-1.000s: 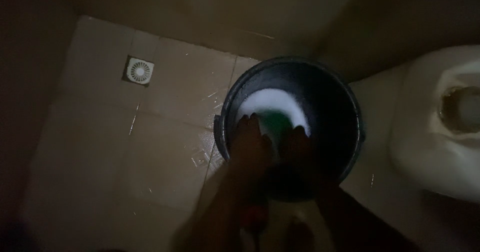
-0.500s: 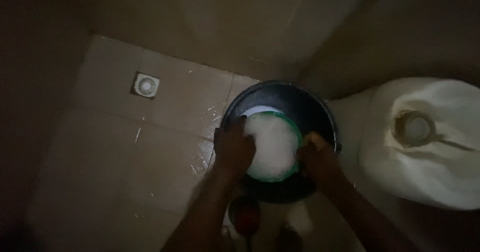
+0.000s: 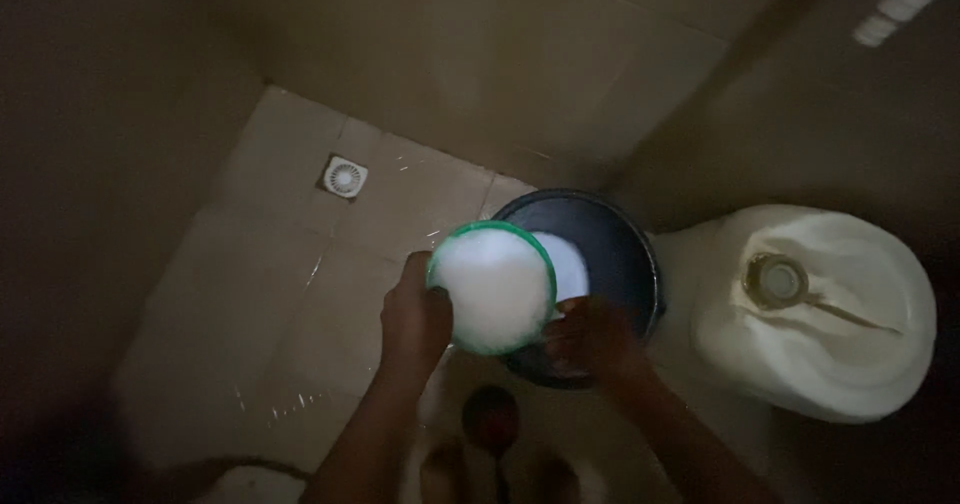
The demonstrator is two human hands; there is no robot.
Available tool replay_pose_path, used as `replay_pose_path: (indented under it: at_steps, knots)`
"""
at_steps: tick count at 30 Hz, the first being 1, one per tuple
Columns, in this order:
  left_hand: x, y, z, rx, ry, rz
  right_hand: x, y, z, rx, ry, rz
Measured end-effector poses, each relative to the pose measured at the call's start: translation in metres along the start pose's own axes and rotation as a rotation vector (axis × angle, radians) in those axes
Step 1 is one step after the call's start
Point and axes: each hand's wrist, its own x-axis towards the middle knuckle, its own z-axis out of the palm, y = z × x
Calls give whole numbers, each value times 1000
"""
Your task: The person fills a bucket with water from a faucet, adds detergent from a packet, and uses a brush and a bowl of soapy water to scrub the exterior and interior surfaces of a toilet.
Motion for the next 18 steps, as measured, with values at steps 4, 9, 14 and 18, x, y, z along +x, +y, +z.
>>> replay_pose_path:
  at_steps: [4,9,14,18]
  knots:
    - [-26,-7,-20,-87,29,-172,2,12,36,-134,-96,-19]
    - [-62,-48,-36,-166,132,-299,-1,47,79,-305,-194,-31]
    - [-100,-86,-27,-233,226,-423,0,89,99,-470,-302,-31]
    - [-129,-135,-12,-398,186,-519,14,134,118,-629,-348,-12]
